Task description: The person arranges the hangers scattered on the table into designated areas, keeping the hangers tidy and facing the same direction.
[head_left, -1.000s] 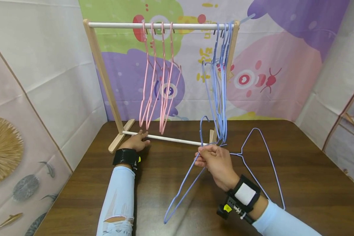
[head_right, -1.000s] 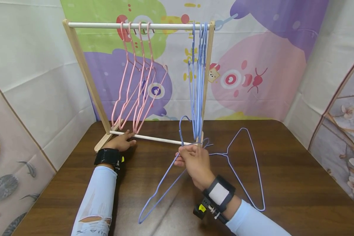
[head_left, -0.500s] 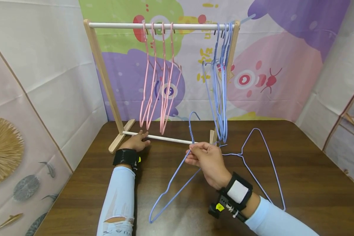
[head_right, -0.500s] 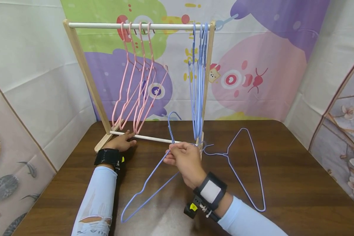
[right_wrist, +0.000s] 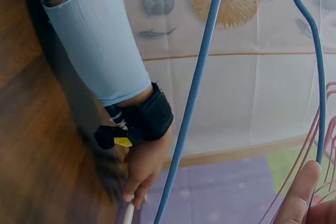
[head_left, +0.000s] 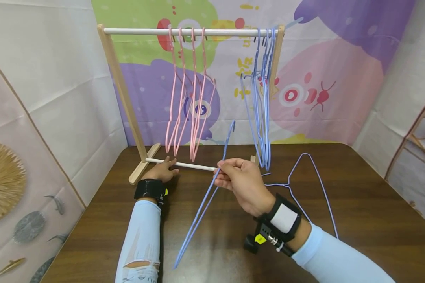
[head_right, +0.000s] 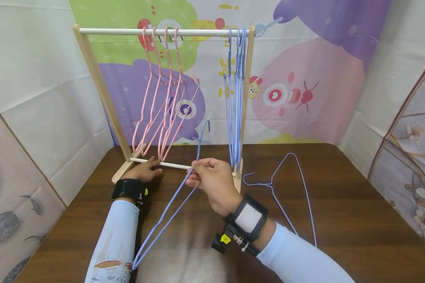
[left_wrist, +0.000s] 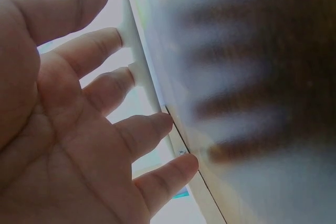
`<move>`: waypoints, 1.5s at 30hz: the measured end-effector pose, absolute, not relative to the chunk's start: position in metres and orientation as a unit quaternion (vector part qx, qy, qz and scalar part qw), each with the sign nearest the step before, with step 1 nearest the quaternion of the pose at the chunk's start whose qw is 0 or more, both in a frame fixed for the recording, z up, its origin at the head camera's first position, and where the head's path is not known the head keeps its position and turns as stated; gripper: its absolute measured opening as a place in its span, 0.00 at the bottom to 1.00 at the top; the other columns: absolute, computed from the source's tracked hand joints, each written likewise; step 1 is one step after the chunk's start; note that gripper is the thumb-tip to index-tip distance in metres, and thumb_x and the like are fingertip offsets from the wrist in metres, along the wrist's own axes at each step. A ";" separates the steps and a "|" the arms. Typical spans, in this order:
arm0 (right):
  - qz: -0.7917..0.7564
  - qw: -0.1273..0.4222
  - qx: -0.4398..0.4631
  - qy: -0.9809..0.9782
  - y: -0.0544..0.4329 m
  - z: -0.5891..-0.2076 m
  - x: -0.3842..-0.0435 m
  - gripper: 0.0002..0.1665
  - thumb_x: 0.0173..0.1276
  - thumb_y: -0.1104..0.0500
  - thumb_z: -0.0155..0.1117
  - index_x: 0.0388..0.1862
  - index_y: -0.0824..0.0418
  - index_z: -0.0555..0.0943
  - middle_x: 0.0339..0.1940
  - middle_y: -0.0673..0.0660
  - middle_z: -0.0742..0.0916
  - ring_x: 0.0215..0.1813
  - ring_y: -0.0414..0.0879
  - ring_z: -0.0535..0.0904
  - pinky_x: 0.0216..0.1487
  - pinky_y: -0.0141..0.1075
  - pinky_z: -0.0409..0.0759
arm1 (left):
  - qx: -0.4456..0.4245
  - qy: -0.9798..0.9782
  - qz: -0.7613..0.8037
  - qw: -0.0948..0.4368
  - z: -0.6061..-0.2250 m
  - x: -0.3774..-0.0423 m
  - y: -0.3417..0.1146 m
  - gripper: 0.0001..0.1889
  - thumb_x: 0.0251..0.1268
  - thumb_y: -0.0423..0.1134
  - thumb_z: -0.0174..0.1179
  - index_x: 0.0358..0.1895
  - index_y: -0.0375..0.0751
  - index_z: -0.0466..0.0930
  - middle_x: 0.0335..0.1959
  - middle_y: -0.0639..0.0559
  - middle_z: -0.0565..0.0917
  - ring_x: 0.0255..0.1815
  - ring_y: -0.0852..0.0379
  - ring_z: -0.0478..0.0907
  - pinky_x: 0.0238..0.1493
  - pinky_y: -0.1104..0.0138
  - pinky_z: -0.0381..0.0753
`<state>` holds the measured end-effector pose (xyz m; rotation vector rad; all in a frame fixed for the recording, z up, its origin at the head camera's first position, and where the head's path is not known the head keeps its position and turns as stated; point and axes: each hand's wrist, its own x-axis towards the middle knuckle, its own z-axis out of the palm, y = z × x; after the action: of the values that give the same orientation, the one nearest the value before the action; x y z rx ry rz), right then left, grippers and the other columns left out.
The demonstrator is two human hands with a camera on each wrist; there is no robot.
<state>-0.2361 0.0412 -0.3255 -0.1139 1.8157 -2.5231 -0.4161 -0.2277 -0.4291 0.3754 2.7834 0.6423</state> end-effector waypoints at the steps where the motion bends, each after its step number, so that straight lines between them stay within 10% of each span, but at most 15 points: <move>1: -0.811 0.016 -0.036 0.584 0.041 -0.323 -0.237 0.06 0.78 0.68 0.57 0.42 0.71 0.79 0.28 0.55 0.86 0.26 0.40 0.83 0.38 0.33 0.87 | 0.129 0.958 0.222 0.130 -0.429 -0.416 -0.228 0.32 0.82 0.44 0.46 0.82 0.36 0.51 0.81 0.27 0.43 0.78 0.21 0.44 0.77 0.36 0.49; 8: -0.797 0.013 -0.035 0.603 0.042 -0.312 -0.238 0.06 0.78 0.65 0.59 0.42 0.69 0.79 0.29 0.54 0.85 0.26 0.39 0.81 0.34 0.30 0.85 | 0.132 0.958 0.221 0.128 -0.431 -0.419 -0.228 0.32 0.82 0.44 0.47 0.81 0.35 0.52 0.81 0.26 0.44 0.77 0.19 0.44 0.77 0.35 0.48; 20: -0.750 0.042 -0.074 0.655 0.048 -0.286 -0.234 0.29 0.76 0.69 0.59 0.72 0.72 0.65 0.40 0.55 0.83 0.34 0.42 0.83 0.31 0.32 0.83 | 0.131 0.957 0.222 0.131 -0.431 -0.420 -0.228 0.32 0.82 0.45 0.46 0.81 0.36 0.52 0.81 0.26 0.43 0.77 0.19 0.43 0.77 0.35 0.48; 45: -0.724 0.010 -0.074 0.686 0.062 -0.218 -0.260 0.27 0.78 0.66 0.57 0.73 0.65 0.66 0.42 0.56 0.81 0.34 0.41 0.80 0.30 0.31 0.82 | 0.129 0.957 0.226 0.129 -0.429 -0.416 -0.229 0.32 0.81 0.44 0.47 0.81 0.36 0.52 0.81 0.26 0.45 0.78 0.20 0.44 0.76 0.35 0.49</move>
<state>-0.2596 0.0623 -0.2177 -0.2296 2.1397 -2.2601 -0.4164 -0.2294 -0.4292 0.3748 2.7828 0.6563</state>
